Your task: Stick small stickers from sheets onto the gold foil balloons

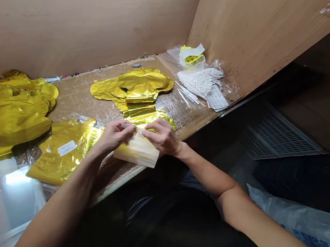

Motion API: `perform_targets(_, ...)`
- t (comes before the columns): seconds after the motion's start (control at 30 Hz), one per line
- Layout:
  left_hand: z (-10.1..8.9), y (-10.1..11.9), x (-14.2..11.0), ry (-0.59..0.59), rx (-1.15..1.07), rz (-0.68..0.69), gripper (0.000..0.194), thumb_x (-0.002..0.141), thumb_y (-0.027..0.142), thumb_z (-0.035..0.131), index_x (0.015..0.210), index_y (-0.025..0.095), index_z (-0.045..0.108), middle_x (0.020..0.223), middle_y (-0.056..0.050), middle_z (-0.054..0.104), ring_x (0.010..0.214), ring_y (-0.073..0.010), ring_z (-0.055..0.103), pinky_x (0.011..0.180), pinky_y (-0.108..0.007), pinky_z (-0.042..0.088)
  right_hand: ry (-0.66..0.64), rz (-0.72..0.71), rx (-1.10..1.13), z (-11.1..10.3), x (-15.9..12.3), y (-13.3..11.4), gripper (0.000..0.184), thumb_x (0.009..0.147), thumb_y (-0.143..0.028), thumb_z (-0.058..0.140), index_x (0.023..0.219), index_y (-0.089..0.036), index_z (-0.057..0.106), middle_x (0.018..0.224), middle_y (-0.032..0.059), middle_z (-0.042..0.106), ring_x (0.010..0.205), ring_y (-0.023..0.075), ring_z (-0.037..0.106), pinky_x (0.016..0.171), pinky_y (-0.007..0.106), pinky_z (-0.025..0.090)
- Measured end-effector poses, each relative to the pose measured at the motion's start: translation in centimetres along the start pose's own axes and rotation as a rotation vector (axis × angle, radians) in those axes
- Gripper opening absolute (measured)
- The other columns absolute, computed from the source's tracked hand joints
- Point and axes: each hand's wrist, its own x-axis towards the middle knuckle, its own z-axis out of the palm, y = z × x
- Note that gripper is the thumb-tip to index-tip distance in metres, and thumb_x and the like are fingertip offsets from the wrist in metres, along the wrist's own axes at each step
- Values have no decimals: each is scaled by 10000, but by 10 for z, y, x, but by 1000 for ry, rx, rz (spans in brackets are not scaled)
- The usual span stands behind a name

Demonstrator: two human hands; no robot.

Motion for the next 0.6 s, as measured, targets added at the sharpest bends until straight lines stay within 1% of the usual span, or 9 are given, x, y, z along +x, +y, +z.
perform_targets(0.07,-9,1,0,-112,91,21,426,926,543,701,789,140,711,673,-39,675,576,-128,595,532,-213,483,57,135,120,-3,3,-1,141,1015,-282,660,997,-240,794,979,79,763,954,236,679,905,428,537)
perform_targets(0.13,-19,1,0,-287,220,57,382,921,533,706,887,158,770,844,-68,773,713,-162,674,644,-229,525,10,327,254,-6,8,2,158,1012,-296,660,942,-205,769,904,55,752,857,196,674,820,357,532)
perform_targets(0.23,-29,-1,1,-466,419,123,353,928,526,690,915,192,801,1056,-87,816,862,-199,718,771,-255,546,-309,507,317,-5,12,9,144,973,-248,692,867,-172,752,794,12,741,709,140,634,692,273,455)
perform_targets(0.3,-31,-3,2,-516,491,141,349,951,501,656,876,192,799,1085,-92,816,877,-204,717,793,-260,537,-502,516,232,-2,12,10,141,964,-223,713,839,-168,751,766,6,744,688,129,625,698,263,410)
perform_targets(0.37,-29,-6,3,-533,517,137,332,958,465,634,889,189,805,1136,-93,810,902,-203,716,819,-261,530,-593,483,51,-1,11,7,151,971,-263,746,850,-173,746,798,24,758,733,147,645,747,280,386)
perform_targets(0.43,-27,-9,4,-518,525,132,311,950,441,631,924,188,811,1187,-92,801,926,-200,715,836,-255,525,-599,463,-187,-4,10,4,212,968,-369,775,902,-172,732,824,57,757,780,189,658,793,312,371)
perform_targets(0.5,-26,-12,5,-499,507,127,295,935,429,645,930,188,814,1188,-92,800,912,-195,717,817,-249,526,-537,438,-359,-8,8,6,292,969,-453,766,986,-167,710,868,88,749,844,230,663,835,341,365)
perform_targets(0.53,-26,-12,5,-493,483,123,286,924,428,660,917,188,815,1174,-93,803,897,-194,720,797,-246,528,-516,394,-375,-10,6,8,317,968,-472,764,1029,-168,700,920,100,747,906,247,663,865,351,366)
perform_targets(0.6,-29,-10,4,-488,409,102,269,892,436,708,896,192,820,1142,-96,811,867,-197,726,758,-240,534,-525,260,-266,-11,4,17,297,973,-453,760,1075,-182,689,1038,106,733,1034,255,642,924,359,364)
